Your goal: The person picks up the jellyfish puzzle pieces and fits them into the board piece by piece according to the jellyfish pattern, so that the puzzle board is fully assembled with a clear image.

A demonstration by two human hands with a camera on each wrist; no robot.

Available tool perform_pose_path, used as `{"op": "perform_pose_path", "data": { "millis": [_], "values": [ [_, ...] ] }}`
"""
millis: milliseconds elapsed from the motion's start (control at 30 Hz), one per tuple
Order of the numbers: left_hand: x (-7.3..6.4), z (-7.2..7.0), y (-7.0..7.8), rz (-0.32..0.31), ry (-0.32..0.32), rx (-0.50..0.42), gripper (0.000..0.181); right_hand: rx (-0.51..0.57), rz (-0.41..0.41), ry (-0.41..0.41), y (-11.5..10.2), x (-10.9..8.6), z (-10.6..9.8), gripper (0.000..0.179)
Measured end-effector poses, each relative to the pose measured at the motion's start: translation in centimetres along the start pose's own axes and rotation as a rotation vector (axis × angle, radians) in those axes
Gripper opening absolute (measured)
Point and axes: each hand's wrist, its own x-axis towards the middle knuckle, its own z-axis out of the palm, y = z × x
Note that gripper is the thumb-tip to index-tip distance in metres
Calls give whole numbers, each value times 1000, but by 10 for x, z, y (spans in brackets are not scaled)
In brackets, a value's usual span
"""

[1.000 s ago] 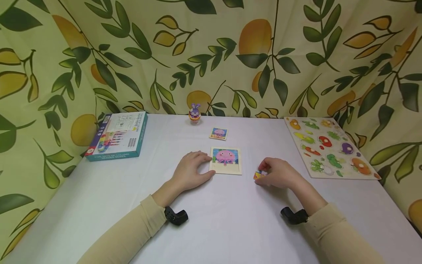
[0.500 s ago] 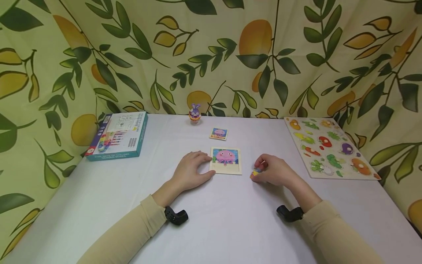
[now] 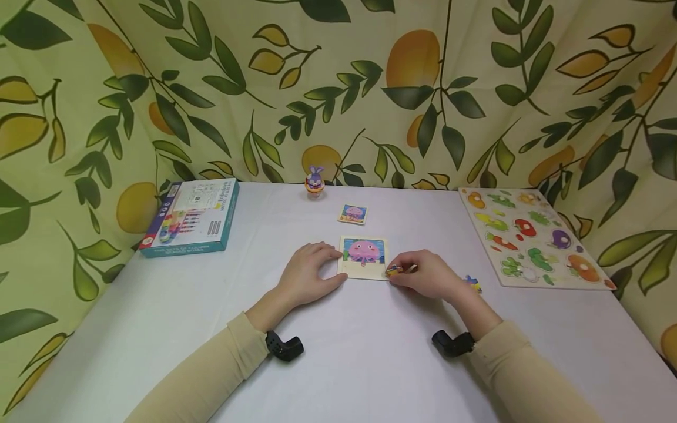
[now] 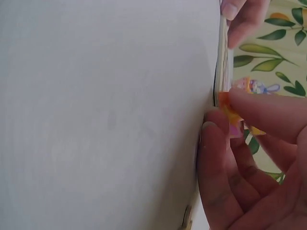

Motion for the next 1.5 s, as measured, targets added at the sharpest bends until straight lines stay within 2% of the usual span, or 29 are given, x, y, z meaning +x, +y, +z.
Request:
{"op": "perform_pose_path", "data": {
  "millis": [167, 333, 500, 900, 1133, 1433, 1500],
  "values": [
    [-1, -1, 1, 0, -3, 4, 49, 45, -33, -3, -5, 3, 4, 23],
    [-1, -2, 0, 6, 5, 10, 48, 81, -70, 31, -13, 8, 11, 26],
    [0, -1, -1, 15, 11, 13, 48, 125, -64, 57, -20, 13, 18, 30],
    [0, -2, -2, 26, 13, 28, 49, 159, -49, 78, -33, 22, 29, 23],
    [0, -1, -4, 51, 36, 31, 48, 138, -63, 81, -41, 31, 34, 22],
    [2, 1, -4, 38, 19, 35, 49, 133, -41, 92, -47, 37, 38, 23],
    [2, 1, -4, 41, 24, 39, 49, 108, -60, 106, -49, 38, 38, 23]
  ]
}}
